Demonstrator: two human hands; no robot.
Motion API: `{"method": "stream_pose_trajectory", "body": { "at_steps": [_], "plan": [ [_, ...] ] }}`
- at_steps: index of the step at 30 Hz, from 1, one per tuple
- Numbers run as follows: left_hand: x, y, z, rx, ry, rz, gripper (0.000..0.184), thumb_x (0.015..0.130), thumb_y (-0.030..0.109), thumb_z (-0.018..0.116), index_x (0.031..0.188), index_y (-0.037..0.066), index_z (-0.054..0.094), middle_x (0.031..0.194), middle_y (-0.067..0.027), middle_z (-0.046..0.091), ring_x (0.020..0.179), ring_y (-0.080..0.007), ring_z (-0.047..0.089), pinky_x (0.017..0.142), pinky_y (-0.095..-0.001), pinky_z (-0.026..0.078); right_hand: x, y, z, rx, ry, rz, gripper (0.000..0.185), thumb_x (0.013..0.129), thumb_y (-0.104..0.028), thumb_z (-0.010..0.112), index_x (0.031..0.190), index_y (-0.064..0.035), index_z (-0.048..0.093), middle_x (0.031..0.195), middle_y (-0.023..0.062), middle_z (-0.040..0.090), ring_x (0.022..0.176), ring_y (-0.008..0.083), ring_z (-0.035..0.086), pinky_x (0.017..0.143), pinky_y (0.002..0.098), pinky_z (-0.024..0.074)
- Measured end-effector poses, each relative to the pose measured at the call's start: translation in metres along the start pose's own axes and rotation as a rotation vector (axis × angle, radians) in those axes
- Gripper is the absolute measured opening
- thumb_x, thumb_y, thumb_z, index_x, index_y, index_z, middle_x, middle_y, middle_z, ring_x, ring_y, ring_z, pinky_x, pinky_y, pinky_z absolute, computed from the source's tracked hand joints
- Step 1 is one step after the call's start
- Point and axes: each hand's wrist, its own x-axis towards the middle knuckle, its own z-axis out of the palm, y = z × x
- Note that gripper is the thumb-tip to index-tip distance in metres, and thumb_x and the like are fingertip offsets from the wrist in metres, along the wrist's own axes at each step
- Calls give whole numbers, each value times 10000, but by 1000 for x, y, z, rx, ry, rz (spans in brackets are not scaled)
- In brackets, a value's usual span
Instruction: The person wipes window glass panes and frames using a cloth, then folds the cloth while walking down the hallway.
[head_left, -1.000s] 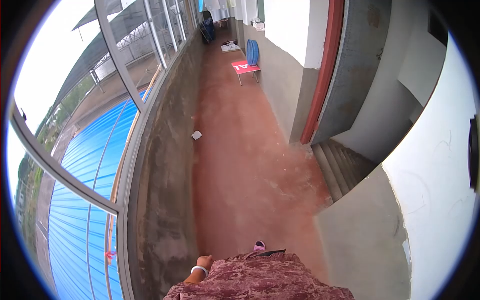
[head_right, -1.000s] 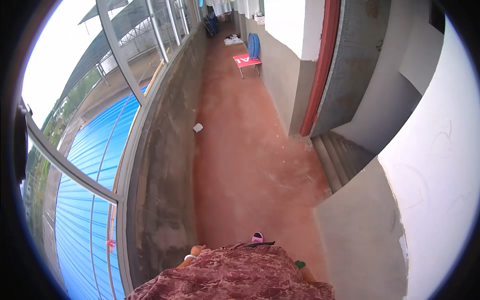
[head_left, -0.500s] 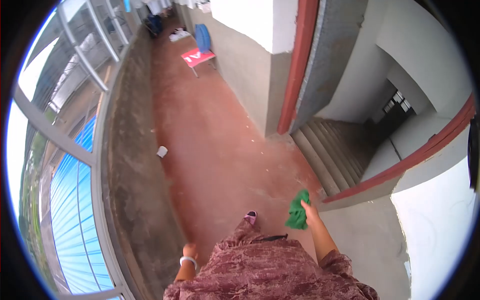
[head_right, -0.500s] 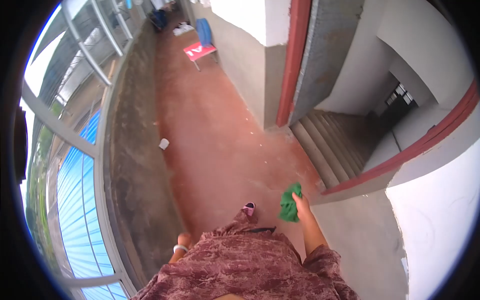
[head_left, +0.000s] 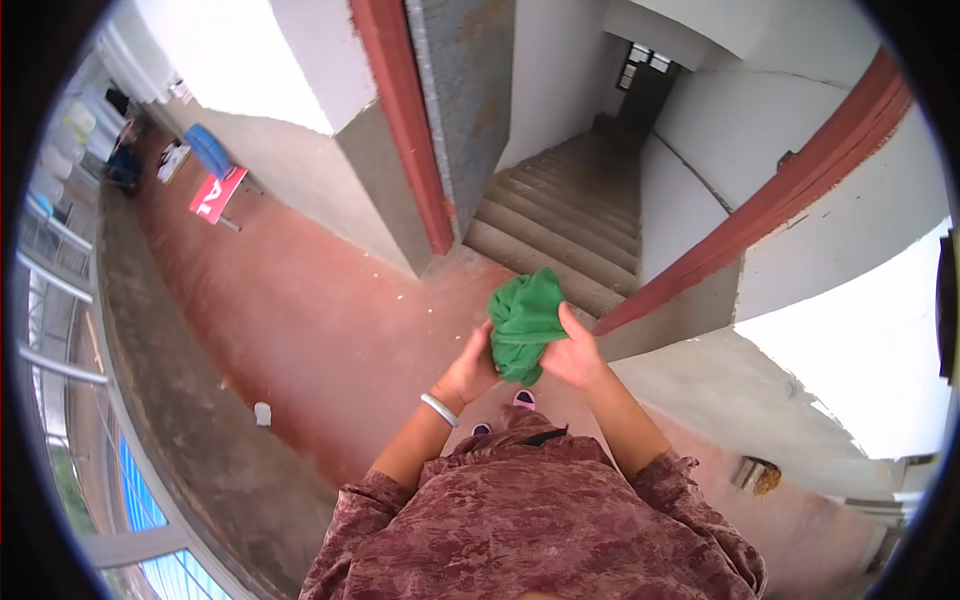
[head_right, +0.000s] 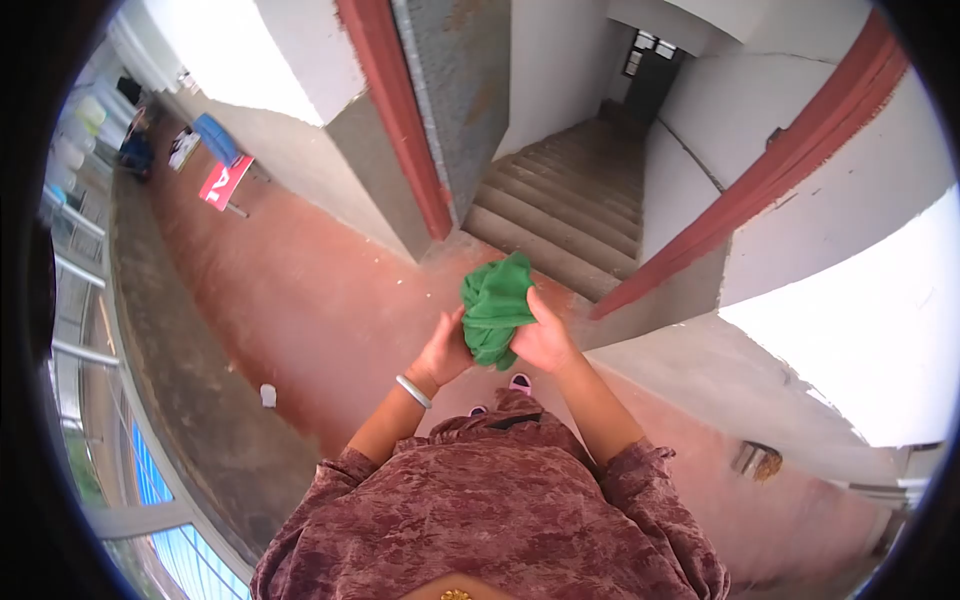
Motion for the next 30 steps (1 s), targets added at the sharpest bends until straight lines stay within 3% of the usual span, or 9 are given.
{"method": "stream_pose_trajectory", "body": {
  "at_steps": [5,7,10,11,13,17,23,27,30],
  "plan": [
    [45,-2,-10,-312,-88,-284,941,885,734,511,1540,89,312,1531,-133,418,1375,-330,442,1131,-540,352,6,-43,-13,-50,-22,-24,590,1055,-466,400,1480,-56,395,1491,106,459,1367,278,447,1151,475,335],
    [54,6,-4,48,45,-349,763,939,574,579,1473,52,422,1449,-128,517,1304,-321,519,1110,-515,382,3,-67,-20,-966,260,9,551,1057,-409,440,1463,-36,424,1452,114,503,1345,278,474,1140,467,351],
    [75,25,-1,-16,194,-192,564,949,395,649,1371,43,522,1330,-119,609,1222,-278,579,1041,-485,453,-6,-106,-30,-1485,381,-175,491,1057,-355,467,1413,-18,478,1386,129,560,1297,269,525,1111,451,389],
    [79,31,-3,-20,204,-196,564,949,395,649,1371,43,522,1330,-119,609,1222,-278,579,1041,-485,453,-12,-110,-27,-1479,379,-164,491,1057,-355,467,1413,-18,478,1386,129,560,1297,269,525,1111,451,389],
    [87,42,-6,-224,271,-37,463,952,310,653,1321,48,552,1298,-119,622,1154,-273,614,1000,-468,478,-19,-116,-21,-248,199,-304,459,1058,-346,467,1371,-12,511,1337,132,600,1246,255,569,1079,436,422],
    [92,62,25,85,375,227,261,1000,246,604,1177,57,634,1121,-57,688,1011,-176,650,952,-329,497,-18,-102,-39,-27,191,-298,453,1057,-371,459,1331,-22,546,1342,100,606,1237,230,577,1058,415,439],
    [90,90,27,400,388,393,258,1030,268,565,1168,65,642,1104,-42,690,997,-130,644,904,-306,515,-25,-125,-30,-163,312,-284,491,1055,-411,454,1328,-19,565,1339,95,608,1238,227,570,1051,397,438],
    [81,119,59,40,329,222,324,1026,308,566,1222,53,609,1114,-47,687,1054,-154,645,965,-346,516,-28,-150,-7,-206,313,-268,490,1051,-392,479,1357,-15,546,1326,96,610,1229,219,569,1054,386,435],
    [77,142,74,188,307,256,294,962,163,654,1215,25,595,1098,-73,687,1004,-172,669,919,-325,546,-22,-157,4,-425,375,-280,459,1028,-325,563,1367,-17,542,1320,105,611,1251,205,553,1054,356,428]
  ]
}}
